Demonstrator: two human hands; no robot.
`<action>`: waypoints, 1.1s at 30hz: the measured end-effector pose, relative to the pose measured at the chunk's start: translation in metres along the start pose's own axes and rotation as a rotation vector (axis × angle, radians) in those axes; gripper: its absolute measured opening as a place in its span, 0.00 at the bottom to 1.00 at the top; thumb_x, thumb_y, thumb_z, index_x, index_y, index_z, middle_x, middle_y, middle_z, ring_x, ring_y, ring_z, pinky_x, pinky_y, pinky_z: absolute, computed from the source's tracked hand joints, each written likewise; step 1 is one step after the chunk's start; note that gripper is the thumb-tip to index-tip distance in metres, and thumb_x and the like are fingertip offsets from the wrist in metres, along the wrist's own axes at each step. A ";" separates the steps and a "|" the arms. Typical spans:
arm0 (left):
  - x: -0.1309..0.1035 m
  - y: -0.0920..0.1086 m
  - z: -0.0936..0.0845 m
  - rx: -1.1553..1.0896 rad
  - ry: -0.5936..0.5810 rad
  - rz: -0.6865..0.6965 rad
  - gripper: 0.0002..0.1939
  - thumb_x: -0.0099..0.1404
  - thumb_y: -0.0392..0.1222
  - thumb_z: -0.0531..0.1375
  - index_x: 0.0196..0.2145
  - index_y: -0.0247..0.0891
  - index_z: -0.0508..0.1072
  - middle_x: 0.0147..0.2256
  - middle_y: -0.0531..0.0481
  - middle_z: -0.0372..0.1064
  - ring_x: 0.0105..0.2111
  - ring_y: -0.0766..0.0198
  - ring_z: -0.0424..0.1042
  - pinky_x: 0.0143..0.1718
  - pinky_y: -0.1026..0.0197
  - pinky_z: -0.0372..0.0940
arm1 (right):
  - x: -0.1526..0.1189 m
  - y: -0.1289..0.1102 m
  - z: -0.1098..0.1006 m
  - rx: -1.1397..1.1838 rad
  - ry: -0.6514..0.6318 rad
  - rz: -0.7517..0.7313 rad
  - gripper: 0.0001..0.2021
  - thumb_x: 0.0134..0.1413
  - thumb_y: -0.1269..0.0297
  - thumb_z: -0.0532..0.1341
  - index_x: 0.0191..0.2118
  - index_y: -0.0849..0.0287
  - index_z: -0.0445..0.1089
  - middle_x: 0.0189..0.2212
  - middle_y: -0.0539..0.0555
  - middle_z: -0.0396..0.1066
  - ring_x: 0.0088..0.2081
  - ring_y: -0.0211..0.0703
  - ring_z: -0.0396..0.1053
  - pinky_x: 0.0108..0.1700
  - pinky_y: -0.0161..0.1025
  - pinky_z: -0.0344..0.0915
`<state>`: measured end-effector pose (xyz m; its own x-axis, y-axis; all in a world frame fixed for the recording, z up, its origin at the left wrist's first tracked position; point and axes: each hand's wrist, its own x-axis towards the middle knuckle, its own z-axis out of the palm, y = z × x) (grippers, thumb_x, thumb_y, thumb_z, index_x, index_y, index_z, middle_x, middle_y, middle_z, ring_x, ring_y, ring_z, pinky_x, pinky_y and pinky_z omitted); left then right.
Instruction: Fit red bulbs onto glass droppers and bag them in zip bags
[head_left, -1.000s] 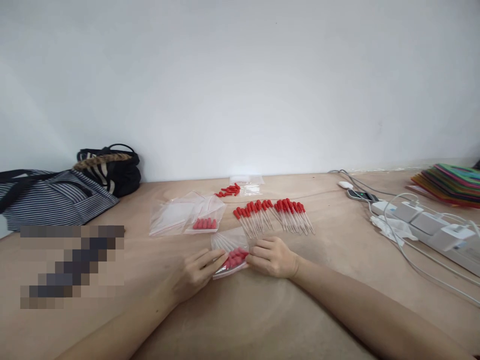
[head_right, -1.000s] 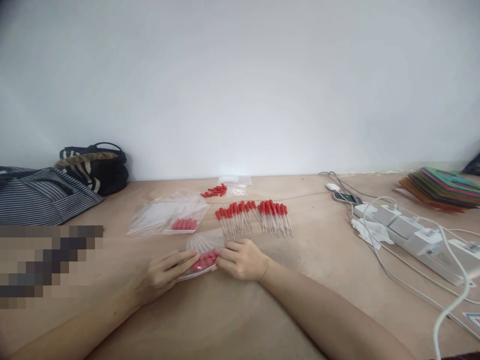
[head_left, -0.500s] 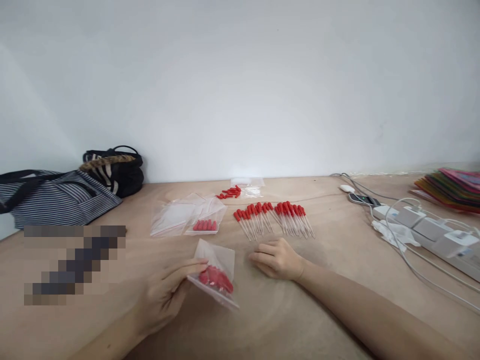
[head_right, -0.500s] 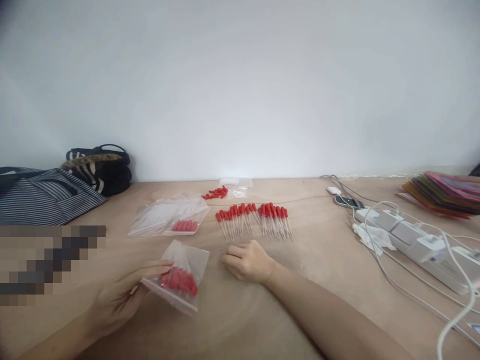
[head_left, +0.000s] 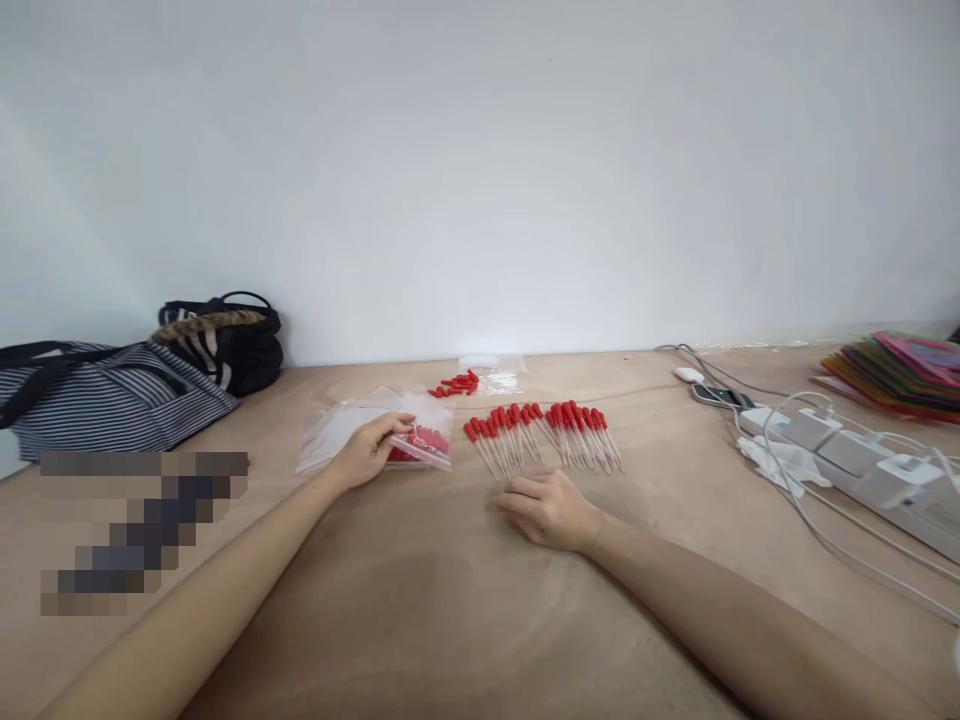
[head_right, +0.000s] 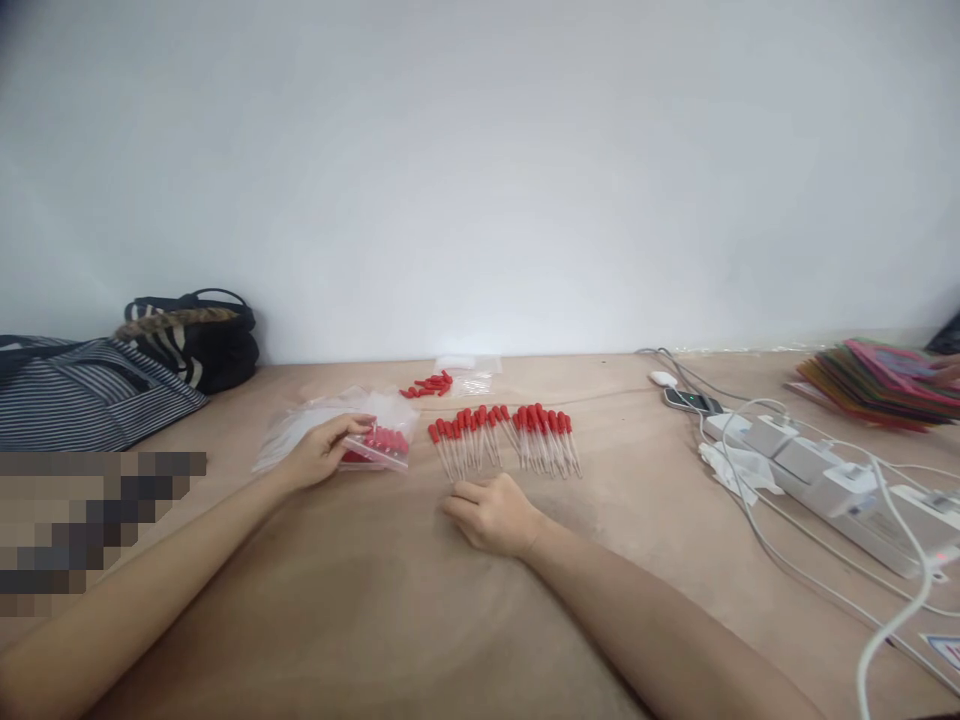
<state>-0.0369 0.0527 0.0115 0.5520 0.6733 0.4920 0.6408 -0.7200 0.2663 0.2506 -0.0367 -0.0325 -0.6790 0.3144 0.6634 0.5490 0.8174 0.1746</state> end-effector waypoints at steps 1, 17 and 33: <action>0.001 -0.005 0.000 0.024 -0.032 -0.007 0.14 0.59 0.34 0.45 0.34 0.35 0.69 0.44 0.42 0.70 0.45 0.60 0.69 0.46 0.55 0.63 | 0.000 0.000 0.000 0.001 -0.005 -0.001 0.10 0.55 0.71 0.48 0.33 0.60 0.66 0.23 0.49 0.65 0.22 0.32 0.60 0.23 0.32 0.53; -0.059 -0.056 -0.049 0.533 -0.182 -0.204 0.27 0.67 0.51 0.40 0.36 0.35 0.74 0.36 0.48 0.75 0.38 0.56 0.73 0.40 0.59 0.65 | 0.003 -0.002 -0.002 -0.005 -0.025 0.000 0.11 0.56 0.69 0.49 0.31 0.60 0.68 0.23 0.50 0.66 0.22 0.32 0.61 0.23 0.32 0.52; -0.043 0.113 -0.014 -0.354 -0.364 -0.653 0.17 0.53 0.52 0.55 0.16 0.37 0.65 0.10 0.57 0.61 0.12 0.68 0.62 0.14 0.69 0.55 | 0.003 -0.003 -0.004 0.015 0.005 0.025 0.09 0.54 0.68 0.50 0.31 0.59 0.67 0.22 0.48 0.66 0.22 0.33 0.59 0.24 0.33 0.51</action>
<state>0.0040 -0.0599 0.0322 0.3039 0.9430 -0.1353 0.7200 -0.1343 0.6808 0.2490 -0.0404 -0.0284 -0.6627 0.3326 0.6709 0.5583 0.8166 0.1466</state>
